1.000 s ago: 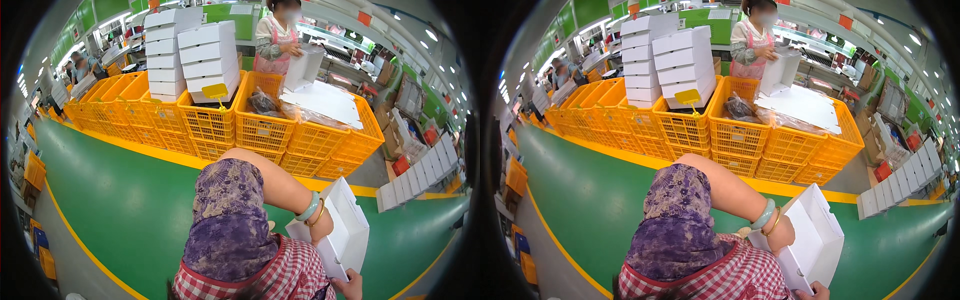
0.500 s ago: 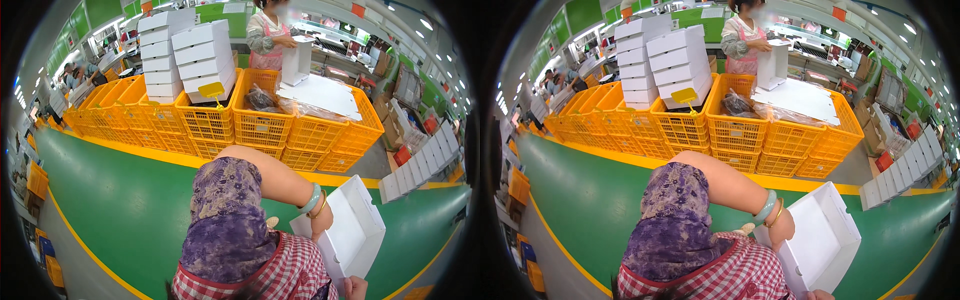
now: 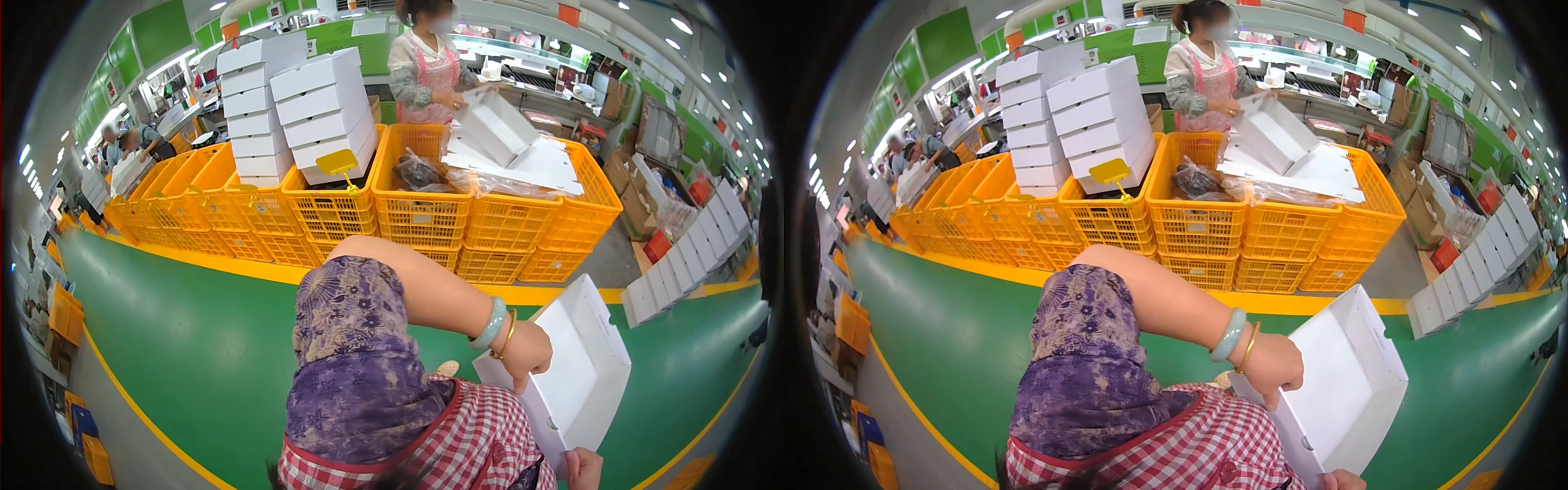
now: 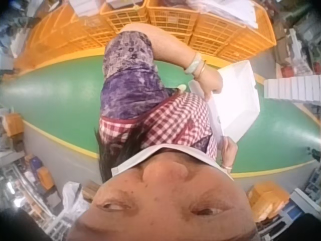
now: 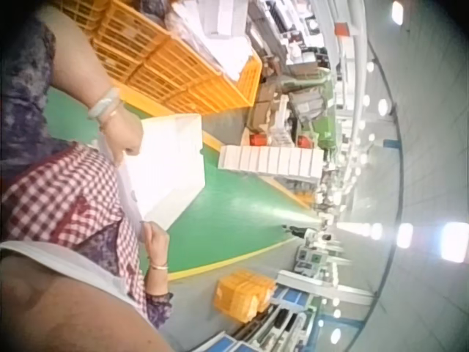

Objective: The person assembles white cardboard boxes by folding flat sheets along pre-scored lines and tucking tabs into slots. They repeatedly pick up flat sheets from a yellow crate, fold them into box shapes, and stack the finished boxes on a table.

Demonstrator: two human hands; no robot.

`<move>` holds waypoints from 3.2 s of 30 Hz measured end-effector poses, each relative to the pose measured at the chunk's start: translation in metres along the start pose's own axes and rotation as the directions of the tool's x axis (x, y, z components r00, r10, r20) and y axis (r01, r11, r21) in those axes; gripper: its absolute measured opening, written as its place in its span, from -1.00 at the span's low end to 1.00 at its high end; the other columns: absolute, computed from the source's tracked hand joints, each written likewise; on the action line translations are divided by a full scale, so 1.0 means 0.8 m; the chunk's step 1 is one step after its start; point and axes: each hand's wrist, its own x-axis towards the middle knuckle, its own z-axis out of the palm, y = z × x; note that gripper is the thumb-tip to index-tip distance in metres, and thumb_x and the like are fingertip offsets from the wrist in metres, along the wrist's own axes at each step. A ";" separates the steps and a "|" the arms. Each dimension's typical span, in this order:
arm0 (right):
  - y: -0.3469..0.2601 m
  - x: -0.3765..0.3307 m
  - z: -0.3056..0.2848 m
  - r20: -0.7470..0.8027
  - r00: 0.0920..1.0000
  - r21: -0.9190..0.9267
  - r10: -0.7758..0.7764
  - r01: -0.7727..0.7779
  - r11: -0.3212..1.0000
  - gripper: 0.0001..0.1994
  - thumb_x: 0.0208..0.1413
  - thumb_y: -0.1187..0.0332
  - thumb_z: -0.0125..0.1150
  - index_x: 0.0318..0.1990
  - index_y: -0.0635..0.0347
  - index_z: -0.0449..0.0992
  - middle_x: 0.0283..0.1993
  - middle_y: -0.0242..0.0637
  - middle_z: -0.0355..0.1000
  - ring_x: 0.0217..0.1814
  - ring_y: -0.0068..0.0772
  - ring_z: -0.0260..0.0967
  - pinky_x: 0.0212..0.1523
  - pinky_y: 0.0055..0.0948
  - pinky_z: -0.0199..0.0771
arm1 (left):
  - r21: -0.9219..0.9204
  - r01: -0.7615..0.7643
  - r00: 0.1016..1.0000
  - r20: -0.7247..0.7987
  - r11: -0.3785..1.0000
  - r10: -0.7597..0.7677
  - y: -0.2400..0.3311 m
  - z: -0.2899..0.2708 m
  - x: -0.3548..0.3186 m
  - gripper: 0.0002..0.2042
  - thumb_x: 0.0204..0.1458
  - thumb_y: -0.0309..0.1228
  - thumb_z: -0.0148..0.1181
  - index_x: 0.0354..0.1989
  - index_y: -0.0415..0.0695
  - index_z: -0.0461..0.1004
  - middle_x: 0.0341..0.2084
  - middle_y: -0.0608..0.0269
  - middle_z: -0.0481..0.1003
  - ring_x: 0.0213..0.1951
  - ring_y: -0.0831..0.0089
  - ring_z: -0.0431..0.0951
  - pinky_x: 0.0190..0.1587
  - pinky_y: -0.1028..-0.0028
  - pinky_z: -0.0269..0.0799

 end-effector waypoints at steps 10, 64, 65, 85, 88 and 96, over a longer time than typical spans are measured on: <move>-0.011 0.010 -0.004 -0.051 0.998 -0.053 -0.038 0.035 0.998 -0.65 0.23 0.28 -0.13 -0.55 0.28 0.36 -0.62 -0.04 0.27 -0.60 0.01 0.22 -0.52 -0.20 0.22 | 0.117 0.009 0.997 0.074 0.993 -0.018 -0.004 -0.005 -0.007 -0.65 -0.15 -0.09 0.26 -0.46 -0.18 0.54 -0.55 0.03 0.50 -0.39 0.07 0.51 -0.33 0.18 0.39; 0.019 0.036 0.001 0.020 0.996 0.185 0.090 -0.093 0.978 -0.67 0.22 0.29 -0.09 -0.52 0.35 0.35 -0.66 -0.10 0.18 -0.63 -0.35 0.08 -0.57 -0.33 0.17 | -0.187 0.214 0.973 -0.040 0.959 -0.226 -0.001 -0.019 -0.014 -0.71 -0.29 -0.16 0.39 -0.60 -0.13 0.53 -0.64 0.23 0.51 -0.49 0.28 0.52 -0.41 0.33 0.39; 0.021 0.035 0.001 0.021 0.996 0.192 0.090 -0.092 0.977 -0.67 0.22 0.29 -0.09 -0.52 0.35 0.35 -0.65 -0.10 0.18 -0.63 -0.35 0.08 -0.57 -0.33 0.17 | -0.186 0.199 0.978 -0.028 0.962 -0.208 -0.003 -0.016 -0.015 -0.71 -0.28 -0.15 0.38 -0.60 -0.13 0.53 -0.66 0.23 0.50 -0.50 0.28 0.52 -0.42 0.32 0.39; 0.060 0.046 0.035 -0.389 0.902 -0.453 -0.187 -0.010 0.892 -0.81 0.10 0.33 0.03 -0.46 0.27 0.37 -0.46 -0.10 0.24 -0.36 -0.03 0.19 -0.34 -0.13 0.18 | -0.075 0.138 0.962 -0.229 0.988 -0.151 -0.047 0.050 0.026 -0.62 0.14 -0.11 -0.09 -0.50 -0.15 0.47 -0.53 0.05 0.48 -0.41 0.03 0.47 -0.32 0.14 0.36; 0.038 0.042 0.044 -0.452 0.884 -0.430 -0.121 -0.097 0.898 -0.81 0.11 0.31 0.01 -0.34 0.29 0.35 -0.37 -0.08 0.22 -0.27 0.00 0.15 -0.25 -0.12 0.16 | -0.068 0.112 0.947 -0.296 0.991 -0.127 -0.047 0.055 0.032 -0.63 0.14 -0.11 -0.09 -0.50 -0.16 0.45 -0.53 0.05 0.48 -0.41 0.03 0.46 -0.32 0.14 0.36; 0.055 0.037 0.077 -0.381 0.907 -0.484 -0.177 -0.033 0.875 -0.70 0.11 0.19 0.02 -0.31 0.31 0.26 -0.39 -0.01 0.22 -0.30 0.07 0.18 -0.31 -0.10 0.20 | -0.063 0.091 0.894 -0.434 0.994 -0.110 -0.033 0.073 0.021 -0.63 0.11 -0.11 -0.05 -0.55 -0.15 0.45 -0.56 0.06 0.48 -0.43 0.03 0.47 -0.36 0.14 0.36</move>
